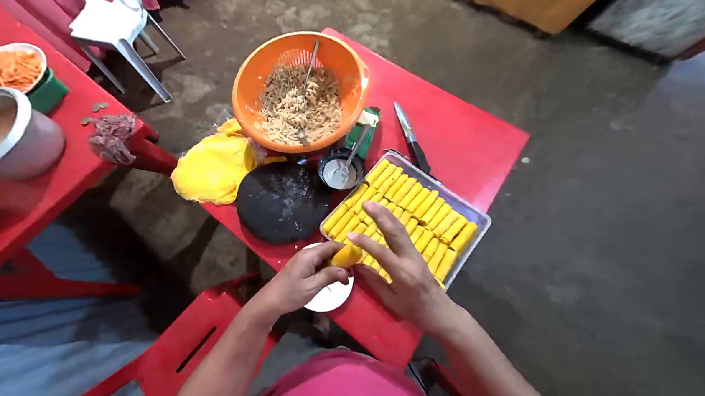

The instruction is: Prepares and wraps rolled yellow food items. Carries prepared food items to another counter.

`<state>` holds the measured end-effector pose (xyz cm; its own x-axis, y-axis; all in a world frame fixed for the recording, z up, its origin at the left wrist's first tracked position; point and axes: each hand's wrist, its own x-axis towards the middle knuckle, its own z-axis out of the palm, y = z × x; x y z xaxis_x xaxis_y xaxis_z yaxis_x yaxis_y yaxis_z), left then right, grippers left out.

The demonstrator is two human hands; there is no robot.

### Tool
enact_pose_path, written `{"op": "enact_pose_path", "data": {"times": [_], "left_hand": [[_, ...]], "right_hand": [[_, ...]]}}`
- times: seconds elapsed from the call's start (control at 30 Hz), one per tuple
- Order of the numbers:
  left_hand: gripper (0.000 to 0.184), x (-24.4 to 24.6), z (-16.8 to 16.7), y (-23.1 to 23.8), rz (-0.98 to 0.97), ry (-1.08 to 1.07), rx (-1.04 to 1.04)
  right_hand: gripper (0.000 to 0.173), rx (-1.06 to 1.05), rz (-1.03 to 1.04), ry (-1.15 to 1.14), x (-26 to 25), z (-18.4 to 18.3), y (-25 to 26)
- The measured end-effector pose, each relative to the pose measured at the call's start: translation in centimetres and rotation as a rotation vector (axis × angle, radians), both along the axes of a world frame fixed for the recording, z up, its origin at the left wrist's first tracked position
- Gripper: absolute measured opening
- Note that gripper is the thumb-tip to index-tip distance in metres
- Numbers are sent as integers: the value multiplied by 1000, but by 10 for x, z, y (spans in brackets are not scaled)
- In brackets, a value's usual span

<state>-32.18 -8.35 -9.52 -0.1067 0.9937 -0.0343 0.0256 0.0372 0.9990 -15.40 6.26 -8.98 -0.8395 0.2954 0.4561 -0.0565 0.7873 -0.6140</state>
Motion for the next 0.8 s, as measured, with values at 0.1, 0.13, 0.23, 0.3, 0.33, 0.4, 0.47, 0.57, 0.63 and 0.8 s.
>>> {"op": "enact_pose_path", "data": {"times": [0.1, 0.13, 0.23, 0.3, 0.33, 0.4, 0.47, 0.57, 0.63, 0.8], "left_hand": [[30, 11, -5, -2, 63, -117, 41], [30, 13, -5, -2, 77, -128, 55], [29, 17, -3, -1, 92, -129, 92], [26, 19, -3, -1, 91, -130, 113], [26, 20, -3, -1, 92, -127, 108], [26, 24, -3, -1, 97, -118, 93], [28, 27, -7, -3, 105, -97, 69], [27, 28, -18, -6, 114, -118, 40], [28, 28, -26, -10, 142, -139, 27], [30, 20, -38, -15, 252, -197, 19]], "right_hand": [[35, -202, -71, 103, 8, -5, -3], [32, -244, -80, 148, 8, -8, -6], [25, -269, -90, 238, 7, -12, -16], [24, -231, -103, 260, 8, -11, -20], [22, -196, -116, 263, 8, -10, -22], [21, -118, -141, 253, 7, -9, -24], [17, -92, -146, 240, 6, -9, -24], [15, -180, -100, 208, 1, -15, -23], [14, -313, -45, 169, -3, -20, -22], [36, -398, -138, -35, -32, -40, 12]]}}
